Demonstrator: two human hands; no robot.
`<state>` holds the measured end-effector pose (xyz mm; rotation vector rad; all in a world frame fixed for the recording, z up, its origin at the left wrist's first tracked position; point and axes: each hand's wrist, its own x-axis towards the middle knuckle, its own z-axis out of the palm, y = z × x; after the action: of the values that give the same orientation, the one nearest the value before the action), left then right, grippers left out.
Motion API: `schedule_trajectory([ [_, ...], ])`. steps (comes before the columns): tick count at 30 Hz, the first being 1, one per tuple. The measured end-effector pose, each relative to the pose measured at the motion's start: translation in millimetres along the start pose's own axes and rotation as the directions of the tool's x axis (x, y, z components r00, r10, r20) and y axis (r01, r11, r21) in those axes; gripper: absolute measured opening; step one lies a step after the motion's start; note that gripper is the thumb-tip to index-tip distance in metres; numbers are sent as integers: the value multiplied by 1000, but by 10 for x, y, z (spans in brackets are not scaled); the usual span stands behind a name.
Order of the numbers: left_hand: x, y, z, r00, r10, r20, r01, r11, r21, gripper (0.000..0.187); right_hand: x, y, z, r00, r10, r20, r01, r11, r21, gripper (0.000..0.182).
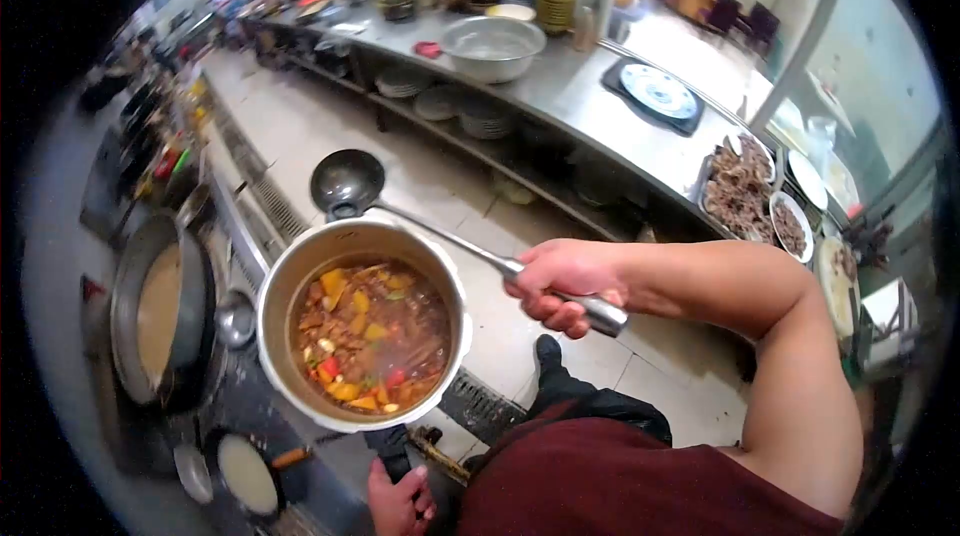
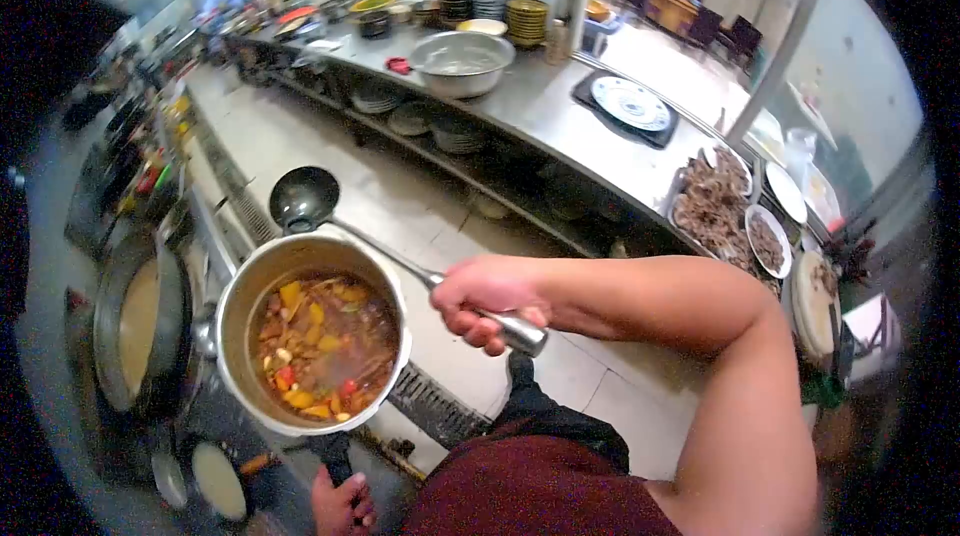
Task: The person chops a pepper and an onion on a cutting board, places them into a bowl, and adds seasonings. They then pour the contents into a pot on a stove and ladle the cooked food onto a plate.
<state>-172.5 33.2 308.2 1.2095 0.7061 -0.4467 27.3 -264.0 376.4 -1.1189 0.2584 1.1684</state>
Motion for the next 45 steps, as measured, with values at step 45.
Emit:
schedule_trajectory([
  [45, 5824, 1993, 6090, 444, -808, 387, 528, 584, 616, 18, -894, -2432, -5026, 335, -22, -942, -802, 519, -297, 30],
])
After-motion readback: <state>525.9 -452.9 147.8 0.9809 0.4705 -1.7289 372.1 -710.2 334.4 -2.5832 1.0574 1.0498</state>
